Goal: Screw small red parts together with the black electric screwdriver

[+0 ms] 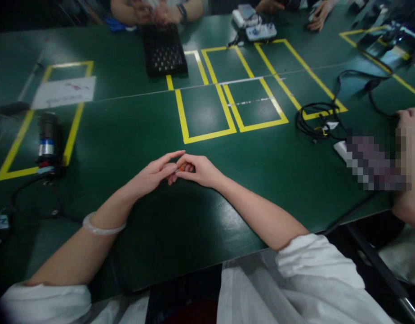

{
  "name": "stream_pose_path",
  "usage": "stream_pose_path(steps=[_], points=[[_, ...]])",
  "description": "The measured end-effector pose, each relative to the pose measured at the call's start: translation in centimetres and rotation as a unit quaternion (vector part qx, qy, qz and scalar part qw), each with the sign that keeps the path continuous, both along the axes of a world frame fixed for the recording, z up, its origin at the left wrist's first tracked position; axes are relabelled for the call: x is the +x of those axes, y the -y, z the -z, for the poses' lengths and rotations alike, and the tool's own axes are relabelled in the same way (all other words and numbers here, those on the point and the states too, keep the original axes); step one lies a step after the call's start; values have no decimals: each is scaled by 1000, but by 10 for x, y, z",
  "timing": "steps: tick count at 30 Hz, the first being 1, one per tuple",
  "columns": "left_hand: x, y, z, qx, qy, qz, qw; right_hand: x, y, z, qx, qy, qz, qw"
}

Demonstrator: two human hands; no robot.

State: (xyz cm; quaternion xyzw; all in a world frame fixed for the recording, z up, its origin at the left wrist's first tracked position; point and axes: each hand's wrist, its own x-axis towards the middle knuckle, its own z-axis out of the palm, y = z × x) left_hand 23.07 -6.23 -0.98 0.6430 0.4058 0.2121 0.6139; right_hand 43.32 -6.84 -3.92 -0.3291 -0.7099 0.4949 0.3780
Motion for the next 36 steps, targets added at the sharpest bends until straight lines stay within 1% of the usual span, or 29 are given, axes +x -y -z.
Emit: stream_pose_path(steps=[3, 5, 9, 16, 19, 24, 26, 36], points=[[-1, 0, 1, -29, 18, -42, 999, -1, 1, -1, 8, -3, 31, 999], [-2, -1, 2, -37, 15, -54, 998, -2, 2, 0, 18, -5, 49, 999], [-4, -2, 4, -28, 4, -42, 999, -2, 4, 0, 47, 12, 69, 996], [-4, -2, 5, -19, 11, -30, 999, -3, 3, -1, 105, 43, 73, 991], [-4, -1, 4, -18, 15, -30, 999, -3, 3, -1, 99, 44, 69, 992], [-2, 0, 4, -23, 32, -58, 998, -2, 3, -2, 47, 26, 84, 995], [-2, 0, 4, -20, 34, -66, 997, -2, 2, -2, 39, 22, 88, 995], [-1, 1, 3, -25, 44, -93, 994, -1, 0, 0, 74, 33, 82, 993]])
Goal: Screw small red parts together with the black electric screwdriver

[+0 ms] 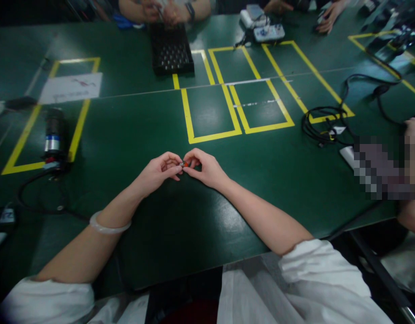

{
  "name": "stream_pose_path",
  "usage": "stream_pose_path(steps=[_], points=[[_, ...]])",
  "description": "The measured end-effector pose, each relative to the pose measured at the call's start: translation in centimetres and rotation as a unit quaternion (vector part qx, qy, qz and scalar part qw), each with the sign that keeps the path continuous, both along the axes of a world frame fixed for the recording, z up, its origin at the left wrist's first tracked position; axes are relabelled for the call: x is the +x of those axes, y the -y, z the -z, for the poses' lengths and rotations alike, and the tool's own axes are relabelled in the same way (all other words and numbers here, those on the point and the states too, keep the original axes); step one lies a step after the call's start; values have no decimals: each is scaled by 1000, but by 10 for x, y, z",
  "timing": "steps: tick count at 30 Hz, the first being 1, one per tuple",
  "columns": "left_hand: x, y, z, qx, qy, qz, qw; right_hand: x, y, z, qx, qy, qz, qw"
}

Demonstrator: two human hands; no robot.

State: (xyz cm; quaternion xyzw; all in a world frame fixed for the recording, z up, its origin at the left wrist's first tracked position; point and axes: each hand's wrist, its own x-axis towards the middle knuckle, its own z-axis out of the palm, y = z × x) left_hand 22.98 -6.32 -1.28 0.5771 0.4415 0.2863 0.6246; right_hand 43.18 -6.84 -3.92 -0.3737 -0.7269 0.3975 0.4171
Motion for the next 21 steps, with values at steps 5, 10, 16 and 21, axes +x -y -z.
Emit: stream_pose_path(steps=[5, 10, 16, 21], points=[[-1, -2, 3, 10, 2, 7, 1000, 0, 0, 3, 27, 16, 15, 999], [-1, -2, 6, 20, 16, 2, 1000, 1, 0, 1, 49, 35, 8, 998], [0, -1, 6, 26, 22, -10, 999, 1, 0, 0, 42, 54, 14, 998], [0, -1, 6, 31, 21, -9, 999, 0, 1, 0, 49, 52, 15, 997]])
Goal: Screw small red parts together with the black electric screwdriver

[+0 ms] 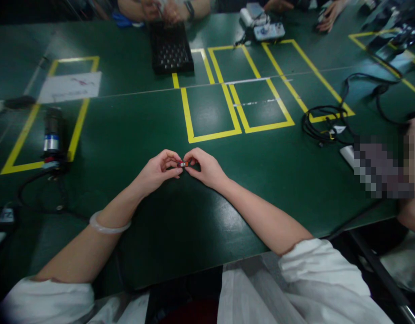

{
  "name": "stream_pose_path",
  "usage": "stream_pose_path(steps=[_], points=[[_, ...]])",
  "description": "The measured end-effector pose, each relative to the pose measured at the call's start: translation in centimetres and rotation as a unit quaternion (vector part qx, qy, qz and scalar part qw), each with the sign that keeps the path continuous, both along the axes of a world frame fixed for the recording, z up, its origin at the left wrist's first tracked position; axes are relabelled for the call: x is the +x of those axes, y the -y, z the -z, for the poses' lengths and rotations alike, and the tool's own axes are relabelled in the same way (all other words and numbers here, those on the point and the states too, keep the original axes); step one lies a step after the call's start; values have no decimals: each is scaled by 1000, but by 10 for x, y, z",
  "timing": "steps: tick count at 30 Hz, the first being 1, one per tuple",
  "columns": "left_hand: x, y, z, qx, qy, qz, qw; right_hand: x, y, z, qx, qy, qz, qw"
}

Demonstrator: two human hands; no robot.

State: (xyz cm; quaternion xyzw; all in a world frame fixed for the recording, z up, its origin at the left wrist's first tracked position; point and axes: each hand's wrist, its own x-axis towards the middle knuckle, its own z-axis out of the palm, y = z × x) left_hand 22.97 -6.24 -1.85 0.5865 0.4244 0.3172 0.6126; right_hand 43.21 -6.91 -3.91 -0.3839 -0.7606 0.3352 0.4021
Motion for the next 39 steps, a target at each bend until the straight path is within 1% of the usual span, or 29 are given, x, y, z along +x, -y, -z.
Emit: stream_pose_path(steps=[7, 14, 23, 33, 39], points=[[0, 0, 0, 8, -4, 1, 1000, 0, 0, 1, 9, 13, 0, 1000], [0, -1, -1, -6, -13, 5, 1000, 0, 1, 0, 20, 11, 1, 1000], [-1, 0, -5, -22, -12, 1, 1000, 0, 2, -1, 5, 17, 0, 1000], [-2, -1, -4, -26, -9, 10, 1000, 0, 2, -2, 12, 25, -9, 1000], [-2, -1, -3, -28, -9, -1, 1000, 0, 1, -1, 1, 23, -1, 1000]])
